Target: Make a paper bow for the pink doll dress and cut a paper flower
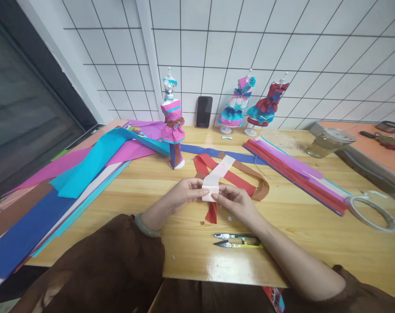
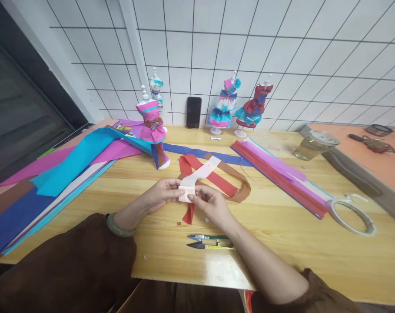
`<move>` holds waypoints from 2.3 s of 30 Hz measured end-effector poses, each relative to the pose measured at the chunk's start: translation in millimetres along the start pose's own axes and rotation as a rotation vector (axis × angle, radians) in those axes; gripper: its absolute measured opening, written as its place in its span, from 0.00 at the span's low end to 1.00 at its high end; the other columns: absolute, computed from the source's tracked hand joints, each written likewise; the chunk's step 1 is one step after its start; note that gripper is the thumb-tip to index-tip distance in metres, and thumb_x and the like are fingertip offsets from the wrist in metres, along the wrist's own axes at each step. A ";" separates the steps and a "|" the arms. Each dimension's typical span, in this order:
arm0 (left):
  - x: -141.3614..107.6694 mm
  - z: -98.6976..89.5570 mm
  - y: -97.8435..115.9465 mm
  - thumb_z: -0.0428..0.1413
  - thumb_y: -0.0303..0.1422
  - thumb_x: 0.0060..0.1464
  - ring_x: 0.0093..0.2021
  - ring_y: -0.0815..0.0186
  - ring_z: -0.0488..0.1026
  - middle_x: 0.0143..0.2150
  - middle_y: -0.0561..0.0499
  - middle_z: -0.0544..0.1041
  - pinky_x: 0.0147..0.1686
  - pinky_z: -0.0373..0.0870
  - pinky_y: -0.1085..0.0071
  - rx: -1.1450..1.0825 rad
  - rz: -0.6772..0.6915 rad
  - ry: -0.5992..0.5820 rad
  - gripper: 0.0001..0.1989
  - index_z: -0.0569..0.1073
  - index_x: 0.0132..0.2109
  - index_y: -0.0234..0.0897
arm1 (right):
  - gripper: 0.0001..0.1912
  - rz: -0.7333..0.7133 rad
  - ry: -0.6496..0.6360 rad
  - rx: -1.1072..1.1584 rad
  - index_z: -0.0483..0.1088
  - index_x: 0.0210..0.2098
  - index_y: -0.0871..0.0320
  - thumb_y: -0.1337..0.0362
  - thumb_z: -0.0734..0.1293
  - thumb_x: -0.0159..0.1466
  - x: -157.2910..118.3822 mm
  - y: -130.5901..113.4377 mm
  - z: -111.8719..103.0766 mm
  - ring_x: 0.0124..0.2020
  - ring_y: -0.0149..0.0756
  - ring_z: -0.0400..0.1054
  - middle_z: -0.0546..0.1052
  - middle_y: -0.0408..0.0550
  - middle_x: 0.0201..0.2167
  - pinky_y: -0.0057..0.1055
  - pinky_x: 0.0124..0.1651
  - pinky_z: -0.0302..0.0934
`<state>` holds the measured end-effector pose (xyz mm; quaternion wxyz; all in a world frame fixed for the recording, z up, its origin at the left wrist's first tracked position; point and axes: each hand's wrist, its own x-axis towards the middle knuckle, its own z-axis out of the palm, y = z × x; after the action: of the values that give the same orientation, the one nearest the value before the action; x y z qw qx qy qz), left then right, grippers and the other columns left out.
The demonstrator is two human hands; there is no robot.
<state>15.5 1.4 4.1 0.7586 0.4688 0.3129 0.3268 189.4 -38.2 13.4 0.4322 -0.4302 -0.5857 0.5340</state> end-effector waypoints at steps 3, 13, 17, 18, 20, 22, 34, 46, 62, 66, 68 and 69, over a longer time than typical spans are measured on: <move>1.7 -0.9 -1.2 0.63 0.33 0.40 0.33 0.68 0.72 0.34 0.46 0.75 0.37 0.66 0.70 -0.009 0.038 0.022 0.15 0.73 0.36 0.30 | 0.13 0.013 -0.059 0.015 0.72 0.38 0.57 0.58 0.67 0.56 -0.8 0.1 2.6 0.37 0.37 0.69 0.76 0.46 0.34 0.34 0.42 0.61; 0.6 1.2 -2.6 0.62 0.35 0.40 0.30 0.69 0.70 0.30 0.48 0.75 0.31 0.64 0.74 0.086 0.058 0.004 0.14 0.73 0.35 0.30 | 0.14 0.051 -0.010 -0.038 0.71 0.32 0.59 0.54 0.66 0.55 -0.5 -5.8 2.8 0.28 0.34 0.68 0.75 0.46 0.27 0.30 0.33 0.61; 0.9 1.8 -3.5 0.62 0.35 0.40 0.30 0.70 0.70 0.30 0.48 0.74 0.32 0.63 0.74 0.144 0.053 0.018 0.15 0.73 0.34 0.30 | 0.15 0.069 0.034 -0.080 0.69 0.25 0.59 0.52 0.66 0.54 0.0 -1.7 1.2 0.20 0.29 0.62 0.70 0.42 0.19 0.26 0.25 0.57; 1.0 1.6 -3.9 0.62 0.36 0.40 0.30 0.70 0.69 0.30 0.48 0.74 0.32 0.63 0.74 0.168 0.060 0.027 0.14 0.73 0.34 0.30 | 0.15 0.072 0.038 -0.081 0.69 0.24 0.59 0.52 0.66 0.54 0.1 -0.5 0.9 0.20 0.28 0.61 0.70 0.41 0.18 0.26 0.24 0.56; 1.1 1.1 -4.7 0.61 0.36 0.42 0.30 0.70 0.69 0.30 0.49 0.74 0.32 0.63 0.74 0.220 0.080 0.045 0.14 0.73 0.34 0.30 | 0.15 0.076 0.037 -0.075 0.68 0.24 0.59 0.53 0.66 0.54 0.4 1.4 0.7 0.20 0.28 0.61 0.69 0.41 0.18 0.26 0.24 0.56; 1.3 0.3 -5.3 0.60 0.37 0.42 0.30 0.70 0.69 0.30 0.49 0.74 0.32 0.62 0.74 0.264 0.094 0.056 0.13 0.73 0.34 0.31 | 0.14 0.077 0.031 -0.063 0.68 0.24 0.59 0.54 0.67 0.54 0.7 2.6 0.8 0.19 0.28 0.61 0.69 0.40 0.18 0.25 0.24 0.56; 3.2 -2.8 -6.5 0.60 0.34 0.42 0.30 0.69 0.68 0.29 0.50 0.73 0.33 0.62 0.74 0.282 0.101 0.072 0.11 0.73 0.33 0.31 | 0.13 0.083 0.090 -0.010 0.70 0.29 0.58 0.54 0.67 0.53 2.2 -0.6 0.5 0.18 0.28 0.60 0.67 0.40 0.17 0.27 0.24 0.58; 2.9 -2.1 -5.3 0.60 0.32 0.41 0.32 0.69 0.70 0.31 0.49 0.75 0.35 0.63 0.73 0.205 0.071 0.066 0.10 0.73 0.33 0.31 | 0.10 0.074 0.072 0.044 0.70 0.28 0.58 0.57 0.68 0.53 2.6 0.9 -1.7 0.19 0.27 0.59 0.67 0.39 0.17 0.26 0.25 0.56; 0.5 -0.1 -0.5 0.60 0.30 0.40 0.35 0.64 0.72 0.33 0.46 0.77 0.41 0.65 0.66 0.075 -0.002 0.052 0.10 0.76 0.34 0.30 | 0.10 0.092 0.050 0.150 0.73 0.30 0.60 0.59 0.68 0.53 6.7 6.9 -3.1 0.22 0.28 0.61 0.72 0.42 0.22 0.26 0.28 0.56; 0.1 0.8 1.5 0.60 0.28 0.39 0.34 0.66 0.72 0.31 0.47 0.77 0.41 0.65 0.67 -0.010 -0.014 0.067 0.09 0.76 0.32 0.30 | 0.09 0.094 0.031 0.183 0.74 0.31 0.60 0.61 0.67 0.54 6.7 10.0 -5.4 0.24 0.29 0.63 0.74 0.43 0.25 0.27 0.31 0.56; 0.5 0.2 2.1 0.60 0.27 0.38 0.34 0.66 0.73 0.31 0.47 0.77 0.42 0.65 0.67 -0.073 -0.011 0.075 0.09 0.76 0.32 0.30 | 0.07 0.072 0.010 0.226 0.74 0.31 0.59 0.63 0.67 0.54 6.5 11.8 -7.0 0.25 0.29 0.64 0.74 0.43 0.25 0.27 0.32 0.57; 0.8 -0.4 2.2 0.59 0.26 0.39 0.34 0.66 0.73 0.31 0.47 0.77 0.42 0.65 0.67 -0.093 -0.006 0.077 0.08 0.76 0.32 0.30 | 0.07 0.063 -0.002 0.248 0.74 0.32 0.59 0.64 0.67 0.54 6.4 12.2 -7.7 0.25 0.29 0.64 0.74 0.43 0.25 0.27 0.33 0.58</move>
<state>15.2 3.1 5.8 0.7679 0.4193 0.3277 0.3565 195.7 -29.3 2.0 0.4645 -0.3911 -0.5020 0.6158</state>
